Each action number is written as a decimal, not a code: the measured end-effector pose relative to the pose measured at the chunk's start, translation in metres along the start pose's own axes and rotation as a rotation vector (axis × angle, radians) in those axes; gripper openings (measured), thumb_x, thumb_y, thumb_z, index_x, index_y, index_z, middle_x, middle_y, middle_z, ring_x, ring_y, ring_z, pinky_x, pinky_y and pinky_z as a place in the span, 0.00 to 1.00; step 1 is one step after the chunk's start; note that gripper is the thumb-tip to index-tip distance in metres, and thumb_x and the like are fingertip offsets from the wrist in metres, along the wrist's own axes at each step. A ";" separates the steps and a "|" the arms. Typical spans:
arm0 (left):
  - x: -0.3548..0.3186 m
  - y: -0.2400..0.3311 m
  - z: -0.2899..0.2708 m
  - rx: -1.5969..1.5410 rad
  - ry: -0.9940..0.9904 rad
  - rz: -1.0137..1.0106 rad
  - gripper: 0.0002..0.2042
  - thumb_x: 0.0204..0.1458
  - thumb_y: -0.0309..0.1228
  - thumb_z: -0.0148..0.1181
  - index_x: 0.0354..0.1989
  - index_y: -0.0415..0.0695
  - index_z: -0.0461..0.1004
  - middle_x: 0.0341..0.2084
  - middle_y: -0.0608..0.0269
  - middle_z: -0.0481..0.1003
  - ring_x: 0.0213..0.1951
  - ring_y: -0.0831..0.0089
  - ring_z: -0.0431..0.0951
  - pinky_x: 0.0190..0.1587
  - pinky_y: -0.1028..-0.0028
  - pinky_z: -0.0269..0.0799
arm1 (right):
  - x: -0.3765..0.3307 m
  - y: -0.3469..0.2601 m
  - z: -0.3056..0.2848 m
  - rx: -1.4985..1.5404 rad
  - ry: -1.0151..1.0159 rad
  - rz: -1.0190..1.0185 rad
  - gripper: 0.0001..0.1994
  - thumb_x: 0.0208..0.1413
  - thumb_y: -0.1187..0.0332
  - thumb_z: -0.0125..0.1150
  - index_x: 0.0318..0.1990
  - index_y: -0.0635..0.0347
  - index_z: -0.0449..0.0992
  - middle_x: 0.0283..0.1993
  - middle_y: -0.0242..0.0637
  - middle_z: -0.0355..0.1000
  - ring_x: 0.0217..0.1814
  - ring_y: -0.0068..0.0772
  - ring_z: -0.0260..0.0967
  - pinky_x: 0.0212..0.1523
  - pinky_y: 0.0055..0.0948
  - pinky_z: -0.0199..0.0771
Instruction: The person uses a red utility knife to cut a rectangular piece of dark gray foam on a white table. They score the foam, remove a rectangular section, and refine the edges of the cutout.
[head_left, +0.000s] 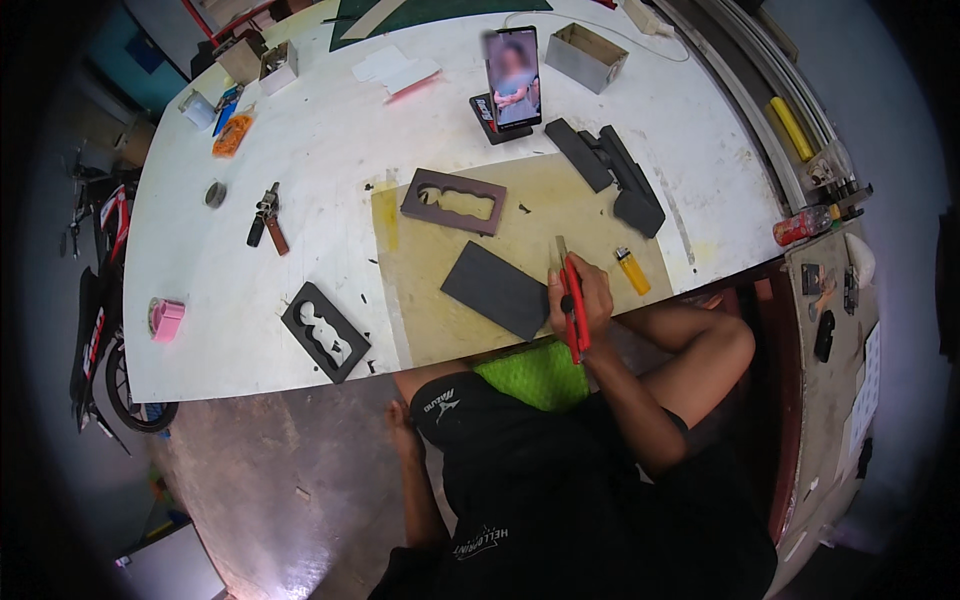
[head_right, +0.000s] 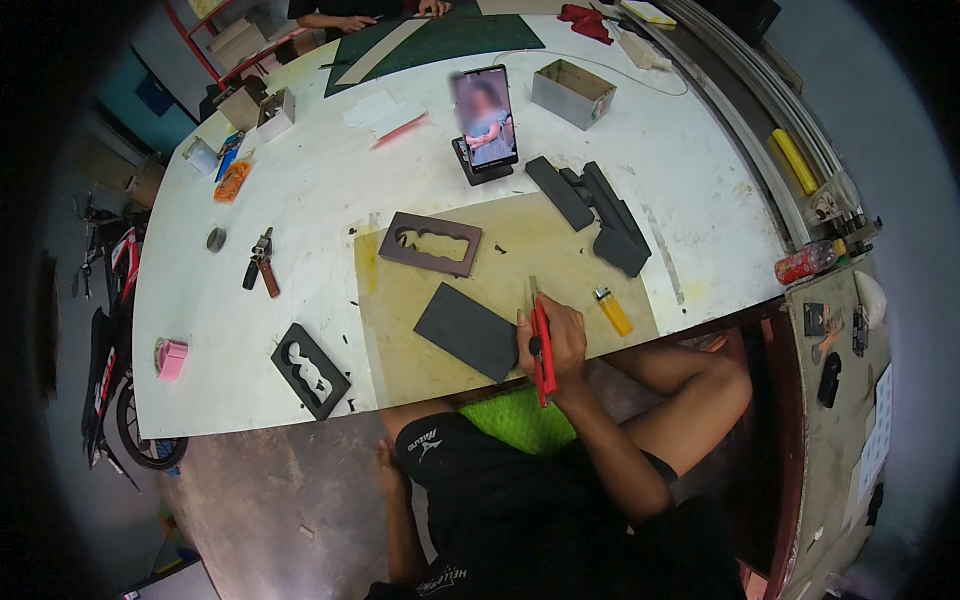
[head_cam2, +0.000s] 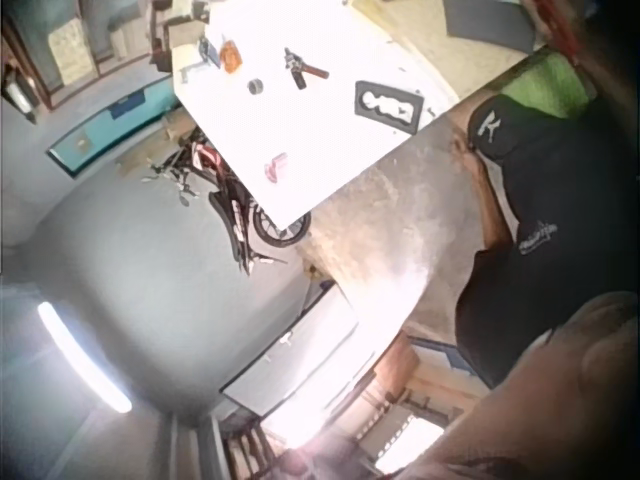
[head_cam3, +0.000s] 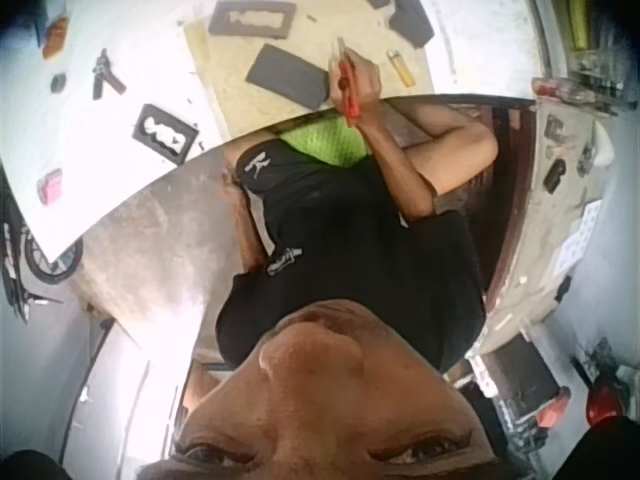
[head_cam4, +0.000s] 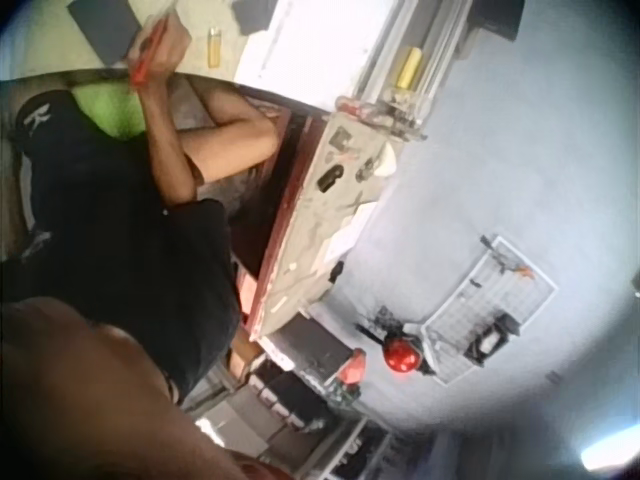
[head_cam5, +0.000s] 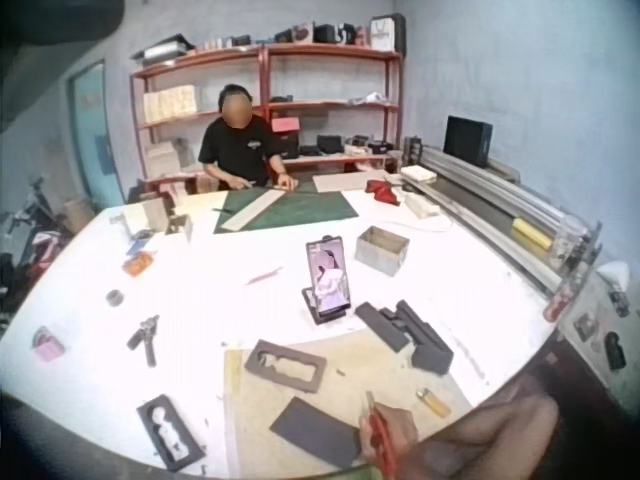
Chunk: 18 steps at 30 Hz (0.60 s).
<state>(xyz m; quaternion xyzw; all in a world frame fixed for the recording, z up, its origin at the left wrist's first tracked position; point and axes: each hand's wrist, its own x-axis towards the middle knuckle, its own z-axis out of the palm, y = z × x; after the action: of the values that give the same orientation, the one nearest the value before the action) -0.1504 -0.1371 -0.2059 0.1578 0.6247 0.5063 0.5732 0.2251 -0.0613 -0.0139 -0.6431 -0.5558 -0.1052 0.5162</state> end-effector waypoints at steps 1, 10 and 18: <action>-0.009 -0.004 0.003 -0.058 -0.118 -0.139 0.29 0.68 0.54 0.51 0.60 0.38 0.71 0.51 0.53 0.76 0.52 0.61 0.77 0.57 0.64 0.73 | -0.001 0.003 0.000 0.017 0.006 -0.015 0.17 0.54 0.77 0.69 0.50 0.73 0.76 0.35 0.49 0.76 0.34 0.48 0.74 0.42 0.41 0.73; -0.046 -0.030 -0.046 0.288 -0.316 0.113 0.32 0.71 0.55 0.41 0.66 0.37 0.69 0.57 0.53 0.76 0.58 0.61 0.76 0.64 0.63 0.70 | -0.001 0.000 0.001 0.117 0.029 0.020 0.18 0.54 0.76 0.68 0.51 0.74 0.75 0.36 0.51 0.76 0.35 0.50 0.74 0.43 0.42 0.74; -0.033 -0.016 -0.010 0.024 -0.298 -0.030 0.32 0.73 0.53 0.38 0.64 0.33 0.70 0.55 0.52 0.76 0.56 0.62 0.76 0.61 0.64 0.71 | 0.005 0.000 -0.004 0.116 -0.015 0.001 0.18 0.52 0.78 0.69 0.51 0.74 0.75 0.36 0.51 0.76 0.36 0.51 0.75 0.44 0.43 0.75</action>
<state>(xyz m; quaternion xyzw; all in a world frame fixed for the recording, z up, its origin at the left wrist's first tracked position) -0.1430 -0.1743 -0.2021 0.2290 0.5411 0.4611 0.6650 0.2282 -0.0610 -0.0084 -0.6133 -0.5643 -0.0676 0.5485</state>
